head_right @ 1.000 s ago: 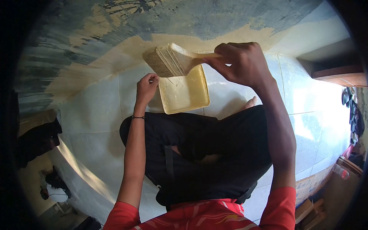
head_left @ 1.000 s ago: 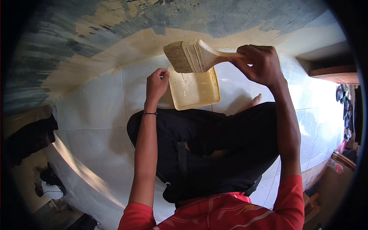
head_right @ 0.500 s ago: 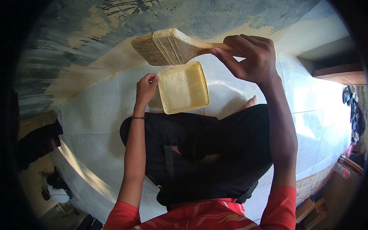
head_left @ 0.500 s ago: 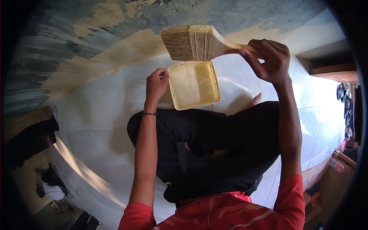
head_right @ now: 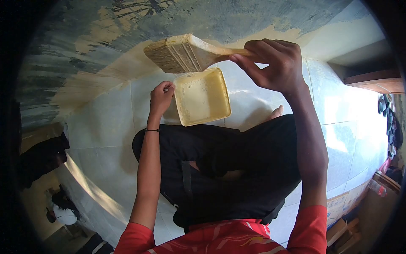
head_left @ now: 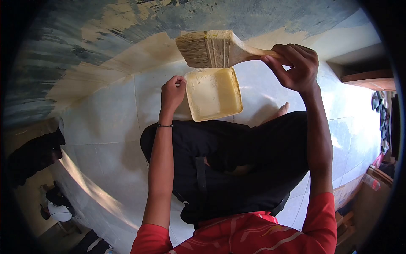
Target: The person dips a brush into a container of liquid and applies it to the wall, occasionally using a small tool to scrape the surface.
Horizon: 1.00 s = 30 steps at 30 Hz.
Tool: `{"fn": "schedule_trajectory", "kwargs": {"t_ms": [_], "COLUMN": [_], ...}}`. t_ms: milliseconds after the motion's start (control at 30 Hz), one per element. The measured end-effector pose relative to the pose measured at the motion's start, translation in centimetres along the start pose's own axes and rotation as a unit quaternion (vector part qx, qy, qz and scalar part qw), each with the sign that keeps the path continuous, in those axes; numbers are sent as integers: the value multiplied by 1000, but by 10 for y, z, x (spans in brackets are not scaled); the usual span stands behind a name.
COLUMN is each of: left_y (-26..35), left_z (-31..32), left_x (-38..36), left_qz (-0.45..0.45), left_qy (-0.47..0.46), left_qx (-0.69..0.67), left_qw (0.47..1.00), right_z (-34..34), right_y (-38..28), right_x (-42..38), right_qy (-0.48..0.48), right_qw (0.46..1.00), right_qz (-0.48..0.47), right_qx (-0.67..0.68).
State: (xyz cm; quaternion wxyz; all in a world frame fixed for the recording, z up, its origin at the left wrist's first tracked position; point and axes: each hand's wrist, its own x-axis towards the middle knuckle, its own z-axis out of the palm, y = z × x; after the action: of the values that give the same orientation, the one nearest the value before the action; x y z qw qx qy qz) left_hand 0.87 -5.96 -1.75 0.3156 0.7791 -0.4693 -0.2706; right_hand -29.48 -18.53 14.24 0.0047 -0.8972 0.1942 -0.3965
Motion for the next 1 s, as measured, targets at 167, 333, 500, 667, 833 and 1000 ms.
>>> {"fn": "schedule_trajectory", "kwargs": {"t_ms": [167, 333, 500, 667, 833, 1000], "left_y": [-2, -1, 0, -3, -10, -2], "left_z": [1, 0, 0, 1, 3, -2], "left_x": [0, 0, 0, 1, 5, 1], "left_qz": [-2, -1, -3, -3, -17, -121], "left_qy": [0, -1, -3, 0, 2, -19], "left_qx": [-3, 2, -5, -9, -18, -137], "left_qw": [1000, 1000, 1000, 1000, 1000, 983], "right_z": [4, 5, 10, 20, 47, 72], "right_y": [1, 0, -1, -6, -19, -32], "right_x": [-2, -3, -3, -7, -16, -20], "right_qy": [2, 7, -1, -28, -139, -301], "right_qw": [1000, 1000, 1000, 998, 972, 912], "right_qz": [-10, -9, -7, 51, 190, 277], "right_qx": [8, 11, 16, 21, 3, -16]}}
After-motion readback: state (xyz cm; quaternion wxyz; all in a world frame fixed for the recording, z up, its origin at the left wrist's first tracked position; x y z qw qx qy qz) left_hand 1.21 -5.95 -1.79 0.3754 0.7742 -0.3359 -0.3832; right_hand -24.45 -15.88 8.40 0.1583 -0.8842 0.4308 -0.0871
